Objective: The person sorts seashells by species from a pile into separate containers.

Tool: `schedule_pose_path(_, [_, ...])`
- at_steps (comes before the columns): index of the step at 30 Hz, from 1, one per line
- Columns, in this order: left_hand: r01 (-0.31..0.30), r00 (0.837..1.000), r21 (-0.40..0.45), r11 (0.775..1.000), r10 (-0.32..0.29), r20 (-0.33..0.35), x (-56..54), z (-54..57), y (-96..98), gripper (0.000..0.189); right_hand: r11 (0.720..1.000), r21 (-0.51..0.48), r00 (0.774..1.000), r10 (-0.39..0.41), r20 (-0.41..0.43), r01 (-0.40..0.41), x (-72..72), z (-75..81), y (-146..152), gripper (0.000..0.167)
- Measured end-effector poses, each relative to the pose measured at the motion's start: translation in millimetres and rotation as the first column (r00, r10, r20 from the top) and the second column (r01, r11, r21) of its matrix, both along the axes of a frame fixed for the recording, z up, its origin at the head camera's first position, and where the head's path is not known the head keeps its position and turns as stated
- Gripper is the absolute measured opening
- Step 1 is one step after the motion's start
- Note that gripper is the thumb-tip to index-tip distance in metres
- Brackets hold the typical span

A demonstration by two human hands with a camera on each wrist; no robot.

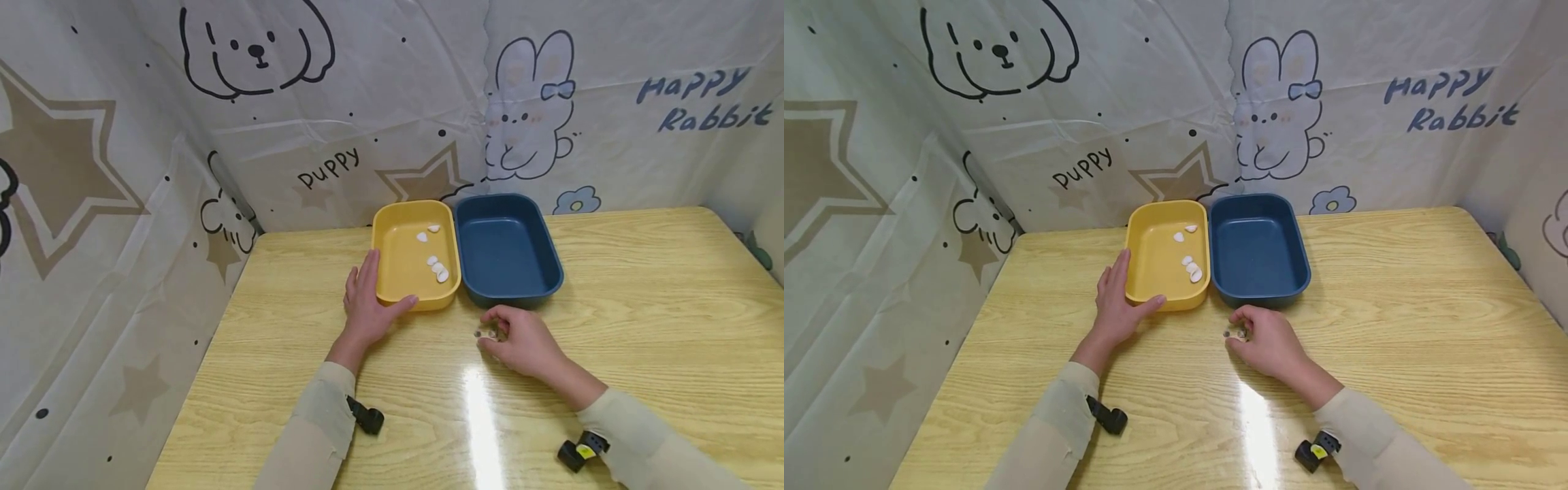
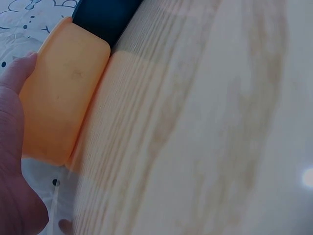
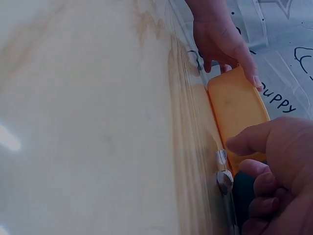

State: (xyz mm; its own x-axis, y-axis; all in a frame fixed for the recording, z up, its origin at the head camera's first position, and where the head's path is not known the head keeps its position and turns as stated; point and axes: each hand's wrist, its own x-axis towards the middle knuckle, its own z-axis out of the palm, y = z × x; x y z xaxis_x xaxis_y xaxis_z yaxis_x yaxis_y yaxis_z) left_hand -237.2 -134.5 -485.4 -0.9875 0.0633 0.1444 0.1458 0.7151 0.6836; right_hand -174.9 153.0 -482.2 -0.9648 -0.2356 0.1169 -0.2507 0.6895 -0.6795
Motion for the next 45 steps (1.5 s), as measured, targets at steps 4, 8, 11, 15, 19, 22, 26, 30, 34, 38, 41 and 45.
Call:
schedule_pose_path(4, [-0.003, 1.000, -0.008, 1.000, 0.003, 0.001, -0.4, -0.2, 0.1, 0.113, 1.000, 0.029, 1.000, 0.005, -0.023, -0.005, -1.8, -1.3, -1.0, 0.025])
schedule_pose_path(8, [-0.002, 1.000, -0.008, 1.000, 0.002, -0.001, -0.5, 0.1, 0.1, 0.113, 0.998, 0.061, 0.999, 0.011, -0.030, -0.009, -3.3, -1.6, -2.0, 0.022])
schedule_pose_path(11, [-0.001, 1.000, -0.009, 1.000, 0.001, -0.001, -0.4, 0.4, 0.1, 0.112, 0.997, 0.081, 1.000, 0.020, -0.024, -0.018, -4.3, -1.6, -2.6, 0.020])
schedule_pose_path(15, [0.005, 1.000, -0.006, 1.000, -0.005, 0.001, -0.1, 0.5, -0.3, 0.112, 0.994, 0.103, 1.000, 0.027, -0.015, -0.025, -5.7, -1.1, -3.2, 0.019])
schedule_pose_path(19, [0.008, 1.000, -0.003, 1.000, -0.008, 0.001, 0.3, 1.5, -0.3, 0.112, 0.993, 0.115, 1.000, 0.028, -0.012, -0.027, -6.5, -0.3, -3.9, 0.016])
schedule_pose_path(22, [0.007, 1.000, -0.005, 1.000, -0.007, 0.000, 0.2, 1.4, -0.2, 0.112, 0.993, 0.117, 0.999, 0.032, -0.011, -0.031, -6.7, -0.4, -4.5, 0.013])
schedule_pose_path(26, [0.012, 1.000, -0.011, 1.000, -0.012, -0.006, 0.3, 1.5, -0.1, 0.112, 0.992, 0.120, 0.999, 0.038, -0.014, -0.036, -6.2, -0.4, -4.9, 0.010])
schedule_pose_path(30, [0.014, 1.000, -0.013, 1.000, -0.014, -0.011, 0.3, 1.5, -0.2, 0.112, 0.992, 0.121, 0.999, 0.043, -0.017, -0.040, -5.9, -0.2, -4.5, 0.009])
schedule_pose_path(34, [0.010, 1.000, -0.014, 1.000, -0.010, -0.005, 0.3, 1.4, 0.0, 0.113, 0.992, 0.116, 0.998, 0.053, -0.022, -0.050, -6.1, 0.1, -4.1, 0.008])
schedule_pose_path(38, [0.005, 1.000, -0.022, 1.000, -0.005, 0.005, 0.7, 1.8, 0.6, 0.113, 0.992, 0.113, 0.998, 0.059, -0.024, -0.056, -5.9, 0.4, -3.8, 0.007])
schedule_pose_path(41, [0.002, 1.000, -0.024, 1.000, -0.002, 0.005, 0.7, 1.7, 0.6, 0.113, 0.992, 0.110, 0.998, 0.060, -0.025, -0.057, -5.5, 1.1, -3.7, 0.007])
schedule_pose_path(45, [0.004, 1.000, -0.012, 1.000, -0.004, 0.000, 1.1, 2.0, 0.3, 0.113, 0.994, 0.096, 0.998, 0.060, -0.026, -0.057, -5.1, 1.9, -3.2, 0.007])
